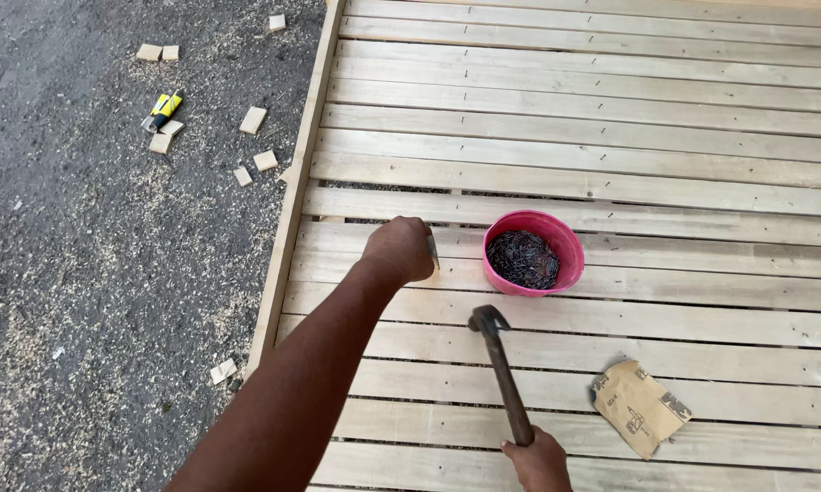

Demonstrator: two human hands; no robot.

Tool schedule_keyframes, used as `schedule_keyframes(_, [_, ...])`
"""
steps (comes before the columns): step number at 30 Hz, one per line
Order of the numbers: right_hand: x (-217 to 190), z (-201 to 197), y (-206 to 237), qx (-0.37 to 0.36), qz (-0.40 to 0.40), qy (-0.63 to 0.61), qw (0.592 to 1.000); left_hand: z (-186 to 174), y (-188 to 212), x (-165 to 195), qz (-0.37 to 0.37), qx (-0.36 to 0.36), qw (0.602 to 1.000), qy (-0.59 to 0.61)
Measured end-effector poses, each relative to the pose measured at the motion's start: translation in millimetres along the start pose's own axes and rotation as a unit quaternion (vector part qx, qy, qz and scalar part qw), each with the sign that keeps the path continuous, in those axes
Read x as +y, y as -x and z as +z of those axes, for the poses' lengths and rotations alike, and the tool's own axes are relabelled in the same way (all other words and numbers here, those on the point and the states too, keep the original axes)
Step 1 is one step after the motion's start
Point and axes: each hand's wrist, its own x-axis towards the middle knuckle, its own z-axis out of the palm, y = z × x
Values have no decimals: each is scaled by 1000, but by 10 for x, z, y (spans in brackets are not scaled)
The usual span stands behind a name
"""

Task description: The person hammers nails into the wooden slats of a pallet-like frame using a claw hammer. They take nails from a pink bucket, position each nail on a slat, and drive it in, working across different slats and repositioning a loose board on the frame.

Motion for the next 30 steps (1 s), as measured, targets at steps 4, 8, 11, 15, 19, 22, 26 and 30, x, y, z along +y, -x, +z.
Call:
schedule_keyframes(4, [247, -20, -17, 18, 85, -163, 983, 35, -28, 181, -14, 9, 1000, 13])
schedule_keyframes(8, [118, -313, 141, 32, 79, -124, 989, 103, -59, 355, -2, 27, 1000, 11])
schedule_keyframes(11, [-113, -572, 248, 28, 44, -116, 992, 116, -103, 420, -1, 34, 999, 20])
schedule_keyframes(15, [-498, -774, 226, 9, 3, -98, 995, 101, -171, 417, -16, 15, 1000, 10])
schedule_keyframes(19, [-957, -919, 77, -5, -7, -139, 990, 126, -188, 378, -7, 58, 998, 24])
schedule_keyframes(22, [-1145, -1095, 12, -8, -43, -139, 989, 145, -178, 361, -27, 67, 997, 37])
schedule_keyframes(26, [-935, -1335, 57, 21, -50, 8, 998, 157, -132, 315, -57, 57, 996, 34])
schedule_keyframes(30, [-674, -1460, -4, 11, -2, 5, 1000, 193, -91, 320, -63, 80, 994, 38])
